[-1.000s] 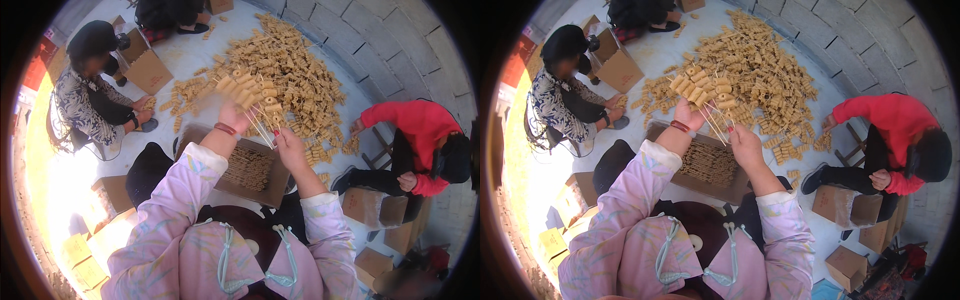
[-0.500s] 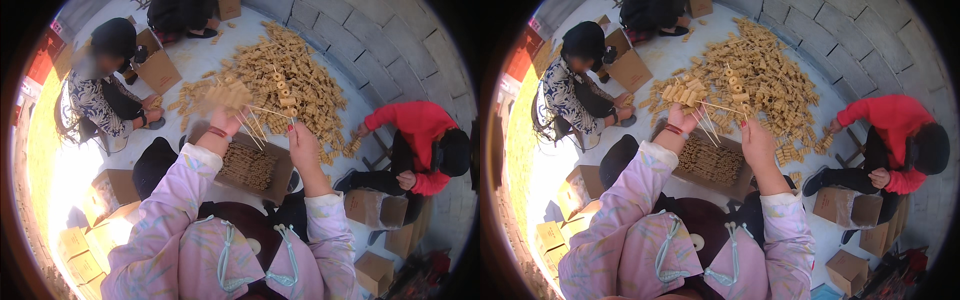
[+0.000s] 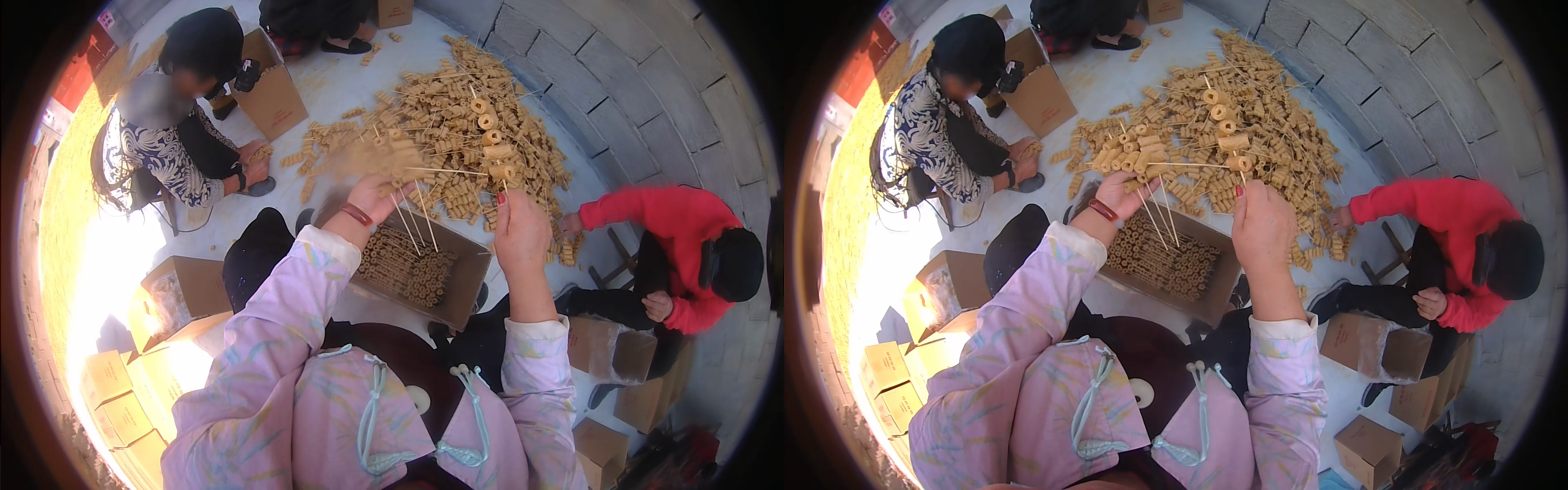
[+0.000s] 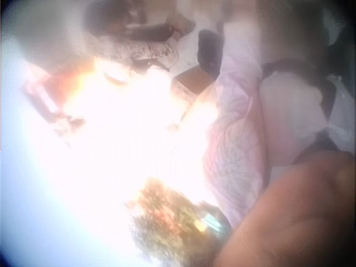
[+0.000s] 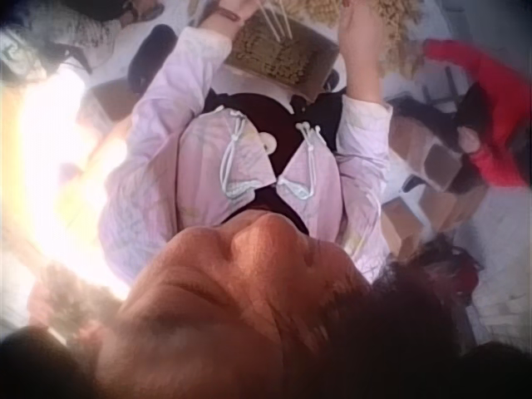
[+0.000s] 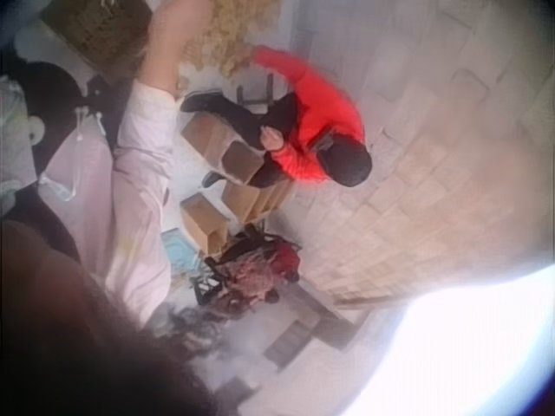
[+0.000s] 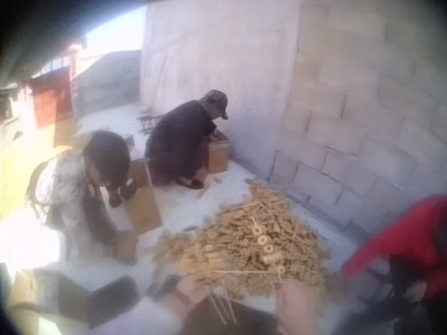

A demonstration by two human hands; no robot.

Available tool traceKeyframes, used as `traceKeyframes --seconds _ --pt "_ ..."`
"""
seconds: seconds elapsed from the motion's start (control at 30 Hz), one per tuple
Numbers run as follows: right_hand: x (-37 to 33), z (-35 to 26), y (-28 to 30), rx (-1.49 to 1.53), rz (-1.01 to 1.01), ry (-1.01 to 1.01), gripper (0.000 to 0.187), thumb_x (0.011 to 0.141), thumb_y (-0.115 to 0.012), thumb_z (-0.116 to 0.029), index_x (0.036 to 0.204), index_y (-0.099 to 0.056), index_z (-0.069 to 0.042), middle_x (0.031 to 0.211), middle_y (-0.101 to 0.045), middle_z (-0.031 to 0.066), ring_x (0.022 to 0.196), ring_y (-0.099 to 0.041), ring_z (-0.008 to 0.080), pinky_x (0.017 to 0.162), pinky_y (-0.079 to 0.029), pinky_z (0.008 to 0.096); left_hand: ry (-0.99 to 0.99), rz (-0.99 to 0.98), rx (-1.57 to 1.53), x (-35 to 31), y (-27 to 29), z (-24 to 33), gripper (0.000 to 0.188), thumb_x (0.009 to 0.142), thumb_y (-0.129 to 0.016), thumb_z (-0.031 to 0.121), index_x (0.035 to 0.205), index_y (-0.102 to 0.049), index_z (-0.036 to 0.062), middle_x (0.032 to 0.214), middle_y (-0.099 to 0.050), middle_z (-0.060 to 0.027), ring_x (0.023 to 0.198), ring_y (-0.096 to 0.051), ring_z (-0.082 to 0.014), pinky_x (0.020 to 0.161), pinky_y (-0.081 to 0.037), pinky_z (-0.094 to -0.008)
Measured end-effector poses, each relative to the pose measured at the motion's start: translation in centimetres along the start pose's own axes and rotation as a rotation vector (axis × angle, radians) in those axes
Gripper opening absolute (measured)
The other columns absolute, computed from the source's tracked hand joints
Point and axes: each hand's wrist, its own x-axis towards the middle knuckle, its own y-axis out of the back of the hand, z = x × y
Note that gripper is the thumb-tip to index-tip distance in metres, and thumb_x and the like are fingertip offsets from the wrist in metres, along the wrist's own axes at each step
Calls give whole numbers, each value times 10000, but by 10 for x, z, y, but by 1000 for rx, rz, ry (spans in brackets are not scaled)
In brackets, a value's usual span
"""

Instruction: The person threads small, ring-shaped snacks onto wooden skewers and places them into a cardboard box. They repeatedly pick up snacks and skewers, align them, and insert the skewers through the snack centers.

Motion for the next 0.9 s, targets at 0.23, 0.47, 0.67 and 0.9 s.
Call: traceKeyframes --seconds 0.23,0.47,0.67,0.9 --pt "11 -33 -29 90 66 351 84 843 -632 -148 882 -608 -78 855 -583 101 856 -585 304 758 -444 425 79 -74 92 -10 0 -9 484 914 -509 -7 1390 -442 40 1358 -549 -142 1259 -536 -323 1014 -502 -513" --pt "-2 -44 -40 42 -101 383 115 830 -653 -117 939 -640 -84 862 -586 83 853 -595 292 744 -460 421 55 -173 245 -43 -7 -2 449 958 -538 59 1398 -463 100 1381 -550 -97 1251 -561 -267 1012 -503 -467" --pt "-11 -58 -28 169 -97 326 79 869 -628 -139 889 -632 -63 813 -589 109 807 -588 325 720 -450 444 71 -277 263 -63 -3 7 479 933 -650 141 1381 -483 126 1382 -551 -75 1254 -560 -249 1013 -506 -464" --pt "-15 -70 -20 338 -147 289 116 906 -601 -137 955 -663 -51 855 -622 139 811 -594 354 716 -463 452 78 -348 133 -72 6 3 520 926 -662 138 1405 -463 114 1386 -548 -85 1249 -565 -254 1004 -518 -439"
